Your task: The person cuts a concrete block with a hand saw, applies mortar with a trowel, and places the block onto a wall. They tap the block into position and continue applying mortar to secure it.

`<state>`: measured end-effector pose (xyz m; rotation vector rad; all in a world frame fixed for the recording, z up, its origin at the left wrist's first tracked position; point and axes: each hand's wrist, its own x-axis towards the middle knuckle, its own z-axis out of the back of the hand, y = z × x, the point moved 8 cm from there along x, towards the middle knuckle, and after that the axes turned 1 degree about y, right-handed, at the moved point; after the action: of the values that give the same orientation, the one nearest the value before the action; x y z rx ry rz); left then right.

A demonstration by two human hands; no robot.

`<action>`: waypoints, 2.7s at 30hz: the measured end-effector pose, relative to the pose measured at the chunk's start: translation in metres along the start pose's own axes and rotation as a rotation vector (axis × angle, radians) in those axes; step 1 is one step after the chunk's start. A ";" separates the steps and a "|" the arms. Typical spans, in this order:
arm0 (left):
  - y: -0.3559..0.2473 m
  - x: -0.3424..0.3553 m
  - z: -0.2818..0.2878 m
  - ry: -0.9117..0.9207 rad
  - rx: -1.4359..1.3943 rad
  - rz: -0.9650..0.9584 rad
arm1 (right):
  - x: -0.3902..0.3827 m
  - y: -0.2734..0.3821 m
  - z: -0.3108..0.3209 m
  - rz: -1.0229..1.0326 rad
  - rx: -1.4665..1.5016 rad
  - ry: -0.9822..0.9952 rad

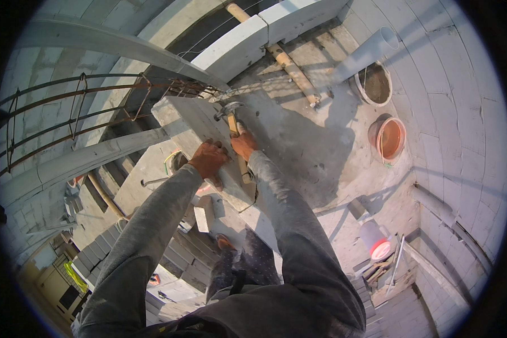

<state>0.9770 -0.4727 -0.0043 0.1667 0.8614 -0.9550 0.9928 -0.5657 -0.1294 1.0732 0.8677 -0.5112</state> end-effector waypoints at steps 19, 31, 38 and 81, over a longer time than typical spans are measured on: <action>0.001 0.011 -0.002 0.119 0.013 0.031 | -0.027 0.016 0.016 0.177 -0.216 -0.053; -0.004 -0.100 0.031 -1.190 -0.404 0.251 | -0.160 0.043 0.055 0.613 -0.299 -0.292; -0.017 -0.079 -0.104 -1.173 -1.971 0.960 | -0.205 0.088 0.041 0.793 -0.339 -0.276; -0.018 -0.063 -0.123 -0.832 -1.856 1.004 | -0.183 0.051 0.043 0.493 -0.196 -0.244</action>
<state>0.8753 -0.3835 -0.0373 -1.2114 0.4519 0.8964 0.9400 -0.5910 0.0562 0.9761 0.4057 -0.1333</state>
